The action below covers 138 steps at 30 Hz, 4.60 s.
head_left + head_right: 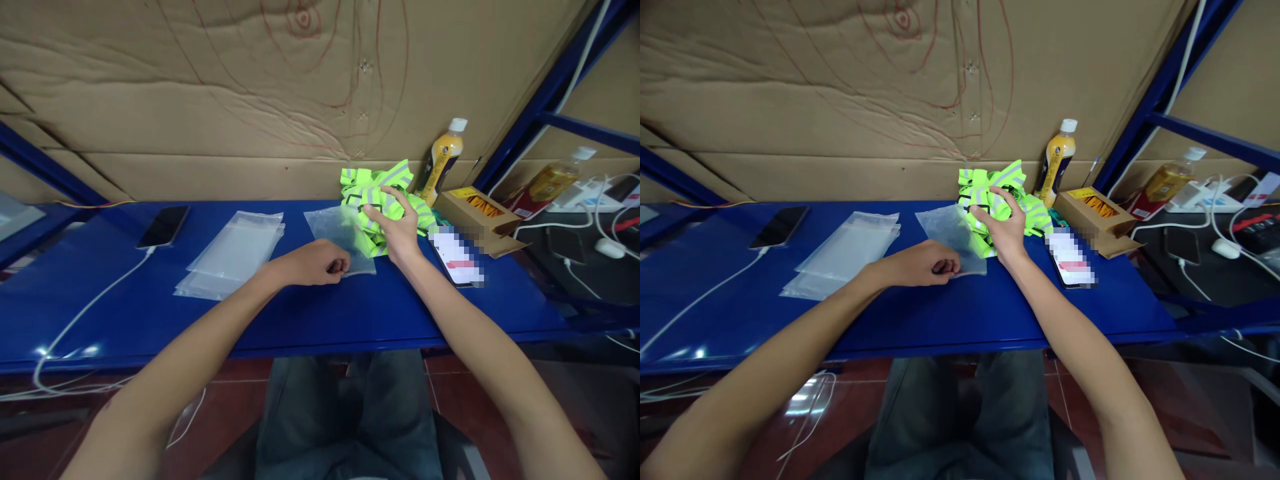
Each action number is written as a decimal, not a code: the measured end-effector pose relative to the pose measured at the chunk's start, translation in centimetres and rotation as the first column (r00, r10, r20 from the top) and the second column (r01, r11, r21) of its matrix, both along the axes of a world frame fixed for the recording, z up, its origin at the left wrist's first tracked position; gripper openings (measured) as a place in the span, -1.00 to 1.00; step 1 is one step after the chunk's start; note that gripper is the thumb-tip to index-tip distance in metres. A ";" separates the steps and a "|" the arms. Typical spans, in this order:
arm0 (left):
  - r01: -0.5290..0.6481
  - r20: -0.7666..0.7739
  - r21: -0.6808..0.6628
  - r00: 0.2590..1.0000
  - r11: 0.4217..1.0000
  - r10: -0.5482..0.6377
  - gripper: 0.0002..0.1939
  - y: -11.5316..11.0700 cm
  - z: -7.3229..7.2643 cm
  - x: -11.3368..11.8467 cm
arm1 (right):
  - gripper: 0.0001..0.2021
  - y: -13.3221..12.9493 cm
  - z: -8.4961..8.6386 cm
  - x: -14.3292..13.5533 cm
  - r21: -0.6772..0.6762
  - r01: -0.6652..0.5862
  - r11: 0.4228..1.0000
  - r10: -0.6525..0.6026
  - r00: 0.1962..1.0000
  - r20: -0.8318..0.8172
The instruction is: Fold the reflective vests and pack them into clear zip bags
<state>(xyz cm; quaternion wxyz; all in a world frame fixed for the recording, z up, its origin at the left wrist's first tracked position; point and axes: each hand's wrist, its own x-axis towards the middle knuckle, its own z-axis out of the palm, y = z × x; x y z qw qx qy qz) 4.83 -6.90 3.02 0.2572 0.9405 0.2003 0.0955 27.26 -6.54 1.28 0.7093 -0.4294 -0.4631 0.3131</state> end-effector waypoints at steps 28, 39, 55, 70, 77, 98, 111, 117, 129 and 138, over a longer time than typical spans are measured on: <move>-0.079 -0.171 0.384 0.973 0.920 0.155 -0.83 -1.0 -0.8 0.6 | -0.26 0.4 -0.9 0.3 0.048 0.011 0.999 -0.017 0.992 0.129; -0.274 0.357 -0.144 0.882 0.951 0.308 -0.60 1.0 -0.6 -0.6 | -0.22 0.0 0.3 1.1 -0.004 -0.061 0.998 0.061 0.993 0.098; -0.387 0.431 -0.031 0.827 0.922 0.361 -0.72 1.6 0.3 -1.4 | -0.35 -3.3 3.5 0.7 -0.247 -0.672 0.698 0.658 0.465 0.593; -0.348 0.402 0.251 0.886 0.903 0.230 -0.73 1.3 1.3 -1.9 | -0.34 -3.4 3.6 1.1 -0.241 -0.562 0.791 0.566 0.524 0.636; -0.293 0.291 0.401 0.939 0.868 0.183 -0.72 1.4 1.5 -2.2 | -0.34 -3.2 2.6 0.4 -0.155 -0.558 0.815 0.517 0.582 0.628; -0.572 0.580 0.372 0.758 0.731 0.298 -0.82 1.0 0.2 -1.1 | -0.28 -3.7 3.3 -0.3 -0.263 -0.601 0.754 0.656 0.692 0.300; -0.417 0.460 0.214 0.841 0.883 0.285 -0.78 1.0 1.9 -1.5 | -0.29 -3.9 3.8 0.4 -0.273 -0.667 0.693 0.721 0.646 0.250; -0.451 0.562 -0.164 0.689 0.878 0.458 -0.73 1.2 1.1 -1.1 | -0.28 -3.9 4.0 0.0 -0.258 -0.660 0.706 0.708 0.640 0.298; -0.300 0.486 -0.725 0.415 0.620 0.769 -0.83 2.6 0.2 -0.5 | -0.34 -3.5 4.1 1.2 -0.331 -0.651 0.683 0.727 0.649 0.223; -0.616 0.751 -0.317 0.301 0.721 0.588 -0.72 5.7 -0.7 -3.2 | -0.17 -3.1 -0.2 -2.6 -0.176 -0.200 0.964 0.266 0.698 0.665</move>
